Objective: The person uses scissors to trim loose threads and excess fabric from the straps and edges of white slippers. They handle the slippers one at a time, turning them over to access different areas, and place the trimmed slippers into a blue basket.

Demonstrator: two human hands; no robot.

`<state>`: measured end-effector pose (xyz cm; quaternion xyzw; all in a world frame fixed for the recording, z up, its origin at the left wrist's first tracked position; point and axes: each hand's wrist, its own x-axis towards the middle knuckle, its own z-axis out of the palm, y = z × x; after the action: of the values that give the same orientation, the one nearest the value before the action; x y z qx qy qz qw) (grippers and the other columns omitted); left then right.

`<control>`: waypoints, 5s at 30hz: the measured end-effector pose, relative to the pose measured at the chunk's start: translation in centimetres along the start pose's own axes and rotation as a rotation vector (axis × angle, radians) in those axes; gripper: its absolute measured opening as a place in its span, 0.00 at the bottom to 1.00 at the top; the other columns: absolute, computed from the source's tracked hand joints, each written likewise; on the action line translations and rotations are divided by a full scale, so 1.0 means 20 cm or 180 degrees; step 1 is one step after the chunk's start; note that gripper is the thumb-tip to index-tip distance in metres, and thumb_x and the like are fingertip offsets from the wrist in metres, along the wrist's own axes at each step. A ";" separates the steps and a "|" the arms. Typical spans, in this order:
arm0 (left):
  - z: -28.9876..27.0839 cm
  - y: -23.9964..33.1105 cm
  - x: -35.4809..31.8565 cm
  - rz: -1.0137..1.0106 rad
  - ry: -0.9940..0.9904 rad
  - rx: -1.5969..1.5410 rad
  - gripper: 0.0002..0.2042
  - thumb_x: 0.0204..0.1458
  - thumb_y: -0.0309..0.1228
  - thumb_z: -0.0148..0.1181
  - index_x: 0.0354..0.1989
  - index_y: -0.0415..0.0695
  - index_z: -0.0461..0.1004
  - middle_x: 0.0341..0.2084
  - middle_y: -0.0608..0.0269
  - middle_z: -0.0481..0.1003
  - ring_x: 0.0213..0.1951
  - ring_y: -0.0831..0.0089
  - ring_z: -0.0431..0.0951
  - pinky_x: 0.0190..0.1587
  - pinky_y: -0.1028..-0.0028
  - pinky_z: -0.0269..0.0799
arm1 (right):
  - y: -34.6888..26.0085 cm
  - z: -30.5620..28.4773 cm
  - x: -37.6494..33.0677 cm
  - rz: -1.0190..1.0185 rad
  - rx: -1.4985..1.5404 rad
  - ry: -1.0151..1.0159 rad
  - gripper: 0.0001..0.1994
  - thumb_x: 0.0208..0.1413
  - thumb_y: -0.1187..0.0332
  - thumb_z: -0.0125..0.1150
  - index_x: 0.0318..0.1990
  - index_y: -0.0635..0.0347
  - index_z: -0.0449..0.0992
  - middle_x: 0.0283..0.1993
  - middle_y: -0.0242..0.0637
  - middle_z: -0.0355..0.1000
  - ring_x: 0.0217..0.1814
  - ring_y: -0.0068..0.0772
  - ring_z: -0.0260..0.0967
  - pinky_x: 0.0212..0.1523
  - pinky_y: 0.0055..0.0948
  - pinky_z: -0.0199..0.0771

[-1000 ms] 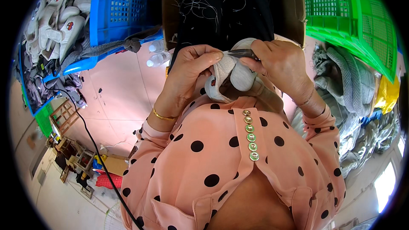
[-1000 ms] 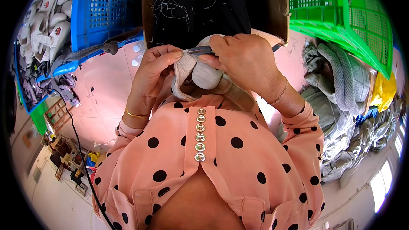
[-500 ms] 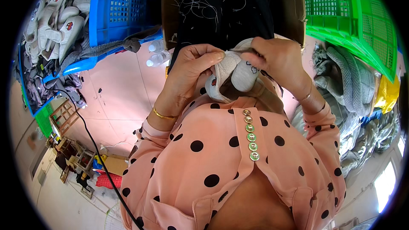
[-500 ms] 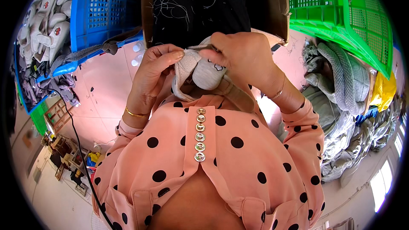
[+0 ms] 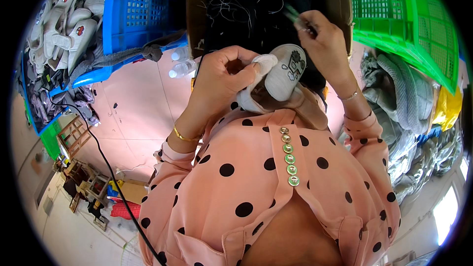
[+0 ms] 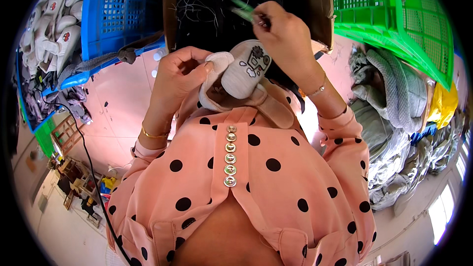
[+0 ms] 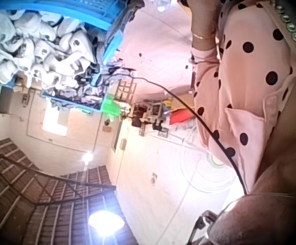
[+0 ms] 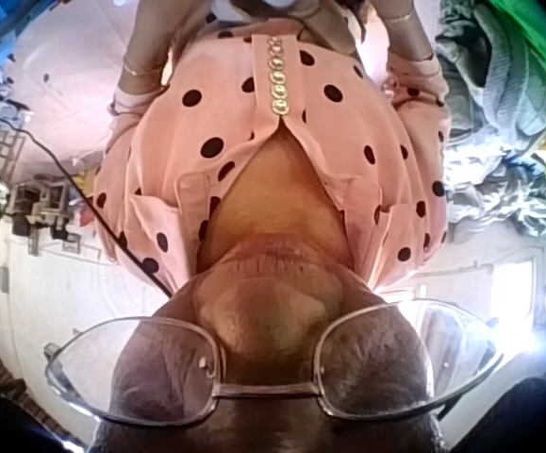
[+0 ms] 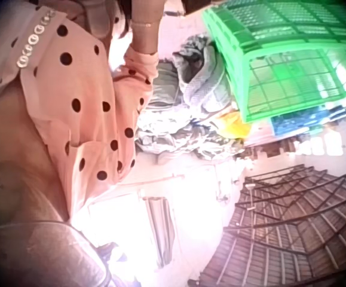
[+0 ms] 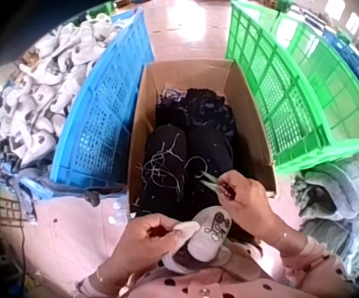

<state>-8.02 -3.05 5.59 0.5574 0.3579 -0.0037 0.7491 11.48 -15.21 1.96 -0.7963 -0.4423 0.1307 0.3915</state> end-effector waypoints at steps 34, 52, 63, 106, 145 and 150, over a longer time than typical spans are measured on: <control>-0.09 0.18 0.27 0.2908 0.0817 0.2393 0.11 0.41 0.17 0.62 0.34 0.43 0.80 0.32 0.62 0.80 0.39 0.65 0.78 0.39 0.72 0.75 | -0.20 -0.18 -0.03 -0.0434 -0.0147 -0.0117 0.20 0.42 0.65 0.75 0.44 0.56 0.75 0.22 0.34 0.72 0.21 0.29 0.72 0.23 0.23 0.71; 0.08 -0.05 0.18 0.2024 0.0629 0.3440 0.26 0.35 0.33 0.73 0.47 0.45 0.74 0.40 0.60 0.77 0.46 0.59 0.72 0.50 0.63 0.66 | -0.04 0.16 -0.25 0.1200 0.1952 0.0095 0.11 0.67 0.63 0.52 0.35 0.61 0.67 0.22 0.25 0.58 0.24 0.14 0.52 0.25 0.19 0.57; 0.10 -0.26 0.07 0.4052 0.0619 0.3253 0.12 0.35 0.26 0.67 0.33 0.47 0.80 0.34 0.70 0.75 0.38 0.68 0.73 0.39 0.69 0.68 | -0.07 0.20 -0.42 0.1879 0.3766 0.0565 0.07 0.68 0.66 0.49 0.35 0.52 0.66 0.20 0.22 0.58 0.20 0.13 0.51 0.21 0.16 0.52; 0.29 -0.26 0.08 0.3983 -0.1071 0.4407 0.12 0.33 0.25 0.59 0.31 0.39 0.78 0.38 0.61 0.71 0.44 0.66 0.72 0.45 0.71 0.71 | 0.09 -0.22 -0.23 -0.1561 -0.2176 -0.2155 0.03 0.42 0.71 0.61 0.22 0.58 0.75 0.15 0.35 0.69 0.22 0.34 0.73 0.24 0.29 0.67; 0.18 -0.24 0.17 0.2477 0.0251 0.3283 0.08 0.43 0.34 0.67 0.30 0.46 0.78 0.29 0.69 0.72 0.36 0.67 0.71 0.36 0.68 0.70 | 0.14 0.06 -0.42 0.2517 0.2380 -0.0494 0.11 0.61 0.61 0.62 0.37 0.60 0.78 0.22 0.19 0.65 0.22 0.09 0.56 0.22 0.14 0.58; 0.15 -0.19 0.23 0.2348 0.0084 0.3508 0.12 0.45 0.34 0.67 0.38 0.47 0.79 0.37 0.66 0.74 0.42 0.64 0.69 0.42 0.66 0.66 | 0.12 0.07 -0.40 0.2303 0.2795 -0.0263 0.08 0.62 0.65 0.60 0.35 0.60 0.77 0.23 0.20 0.67 0.23 0.10 0.56 0.24 0.14 0.58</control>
<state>-4.56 -5.08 0.34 0.9450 0.0985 0.0774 0.3021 7.61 -21.61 -1.82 -0.6538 -0.0606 0.4591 0.5984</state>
